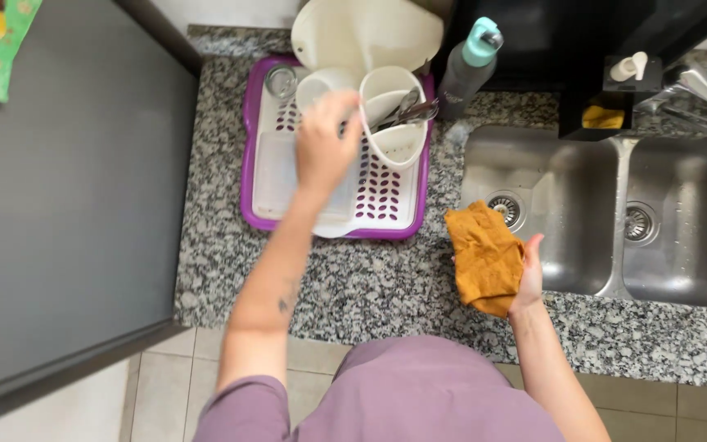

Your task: Cleaning and drying various kitchen items and wiping the sink area with a cloth

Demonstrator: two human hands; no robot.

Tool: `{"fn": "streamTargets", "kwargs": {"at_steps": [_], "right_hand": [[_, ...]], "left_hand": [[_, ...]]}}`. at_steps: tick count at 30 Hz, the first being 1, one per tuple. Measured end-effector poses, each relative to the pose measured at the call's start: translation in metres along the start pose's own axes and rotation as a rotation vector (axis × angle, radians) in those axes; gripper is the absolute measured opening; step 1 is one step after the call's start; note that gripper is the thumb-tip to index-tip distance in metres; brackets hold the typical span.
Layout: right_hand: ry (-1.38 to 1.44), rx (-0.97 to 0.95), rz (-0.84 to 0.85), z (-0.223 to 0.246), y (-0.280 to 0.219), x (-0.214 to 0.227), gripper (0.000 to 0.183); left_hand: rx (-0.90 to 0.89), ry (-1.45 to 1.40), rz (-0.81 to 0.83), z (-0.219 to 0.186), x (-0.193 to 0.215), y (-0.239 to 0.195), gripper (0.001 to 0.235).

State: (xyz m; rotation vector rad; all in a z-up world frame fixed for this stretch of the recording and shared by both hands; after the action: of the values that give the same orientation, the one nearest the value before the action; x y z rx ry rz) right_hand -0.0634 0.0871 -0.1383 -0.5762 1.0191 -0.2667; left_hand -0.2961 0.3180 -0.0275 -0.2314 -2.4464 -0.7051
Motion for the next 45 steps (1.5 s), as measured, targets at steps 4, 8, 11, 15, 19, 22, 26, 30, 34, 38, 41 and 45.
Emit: {"fn": "streamTargets", "kwargs": {"at_steps": [4, 8, 11, 15, 19, 22, 26, 30, 34, 38, 41, 45], "right_hand": [[0.089, -0.027, 0.147, 0.003, -0.001, 0.000, 0.097], [0.032, 0.065, -0.028, 0.006, -0.009, 0.027, 0.097], [-0.069, 0.090, -0.230, 0.015, -0.030, 0.018, 0.099], [-0.032, 0.149, -0.261, 0.017, -0.036, 0.045, 0.094], [-0.046, 0.168, -0.274, 0.017, -0.028, 0.072, 0.084], [-0.033, 0.176, -0.270, 0.021, -0.020, 0.079, 0.077], [-0.063, 0.151, -0.255, 0.026, -0.025, 0.050, 0.085], [-0.009, 0.177, -0.184, 0.021, -0.024, 0.064, 0.079], [-0.060, 0.128, -0.228, 0.006, -0.026, 0.008, 0.076], [-0.125, -0.055, -0.211, -0.021, -0.018, -0.086, 0.078], [-0.148, -0.122, -0.049, -0.053, 0.025, -0.104, 0.082], [-0.201, -0.072, 0.066, -0.092, 0.100, -0.088, 0.073]], "left_hand": [[-0.173, 0.528, 0.016, 0.031, 0.001, 0.103, 0.026], [-0.217, 0.742, -0.024, 0.081, -0.012, 0.160, 0.038], [0.009, 0.642, 0.161, 0.086, 0.003, 0.143, 0.030], [0.147, 0.660, 0.472, 0.037, 0.035, 0.081, 0.066], [0.162, 0.685, 0.458, 0.056, 0.065, 0.048, 0.073], [0.215, 0.751, 0.296, 0.094, 0.092, 0.042, 0.058], [0.461, 0.801, 0.493, 0.116, 0.095, 0.028, 0.044], [0.677, 0.746, 0.592, 0.124, 0.094, -0.018, 0.044], [0.746, 0.675, 0.390, 0.154, 0.097, -0.078, 0.041], [0.847, 0.521, 0.377, 0.156, 0.084, -0.113, 0.052], [0.848, 0.402, 0.356, 0.145, 0.080, -0.116, 0.056], [0.836, 0.315, 0.294, 0.134, 0.071, -0.118, 0.055]]}}
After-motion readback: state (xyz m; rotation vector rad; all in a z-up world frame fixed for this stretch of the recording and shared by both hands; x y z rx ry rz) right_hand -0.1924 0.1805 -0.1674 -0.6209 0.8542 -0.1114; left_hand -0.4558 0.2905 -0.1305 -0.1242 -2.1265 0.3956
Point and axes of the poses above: each hand's wrist, its own y-axis towards the middle knuckle, its own x-axis out of the back of the hand, z = x × y, the point moved 5 cm from there along y, towards the middle knuckle, and after that the axes turned 5 degrees about z, right-handed, at the moved point
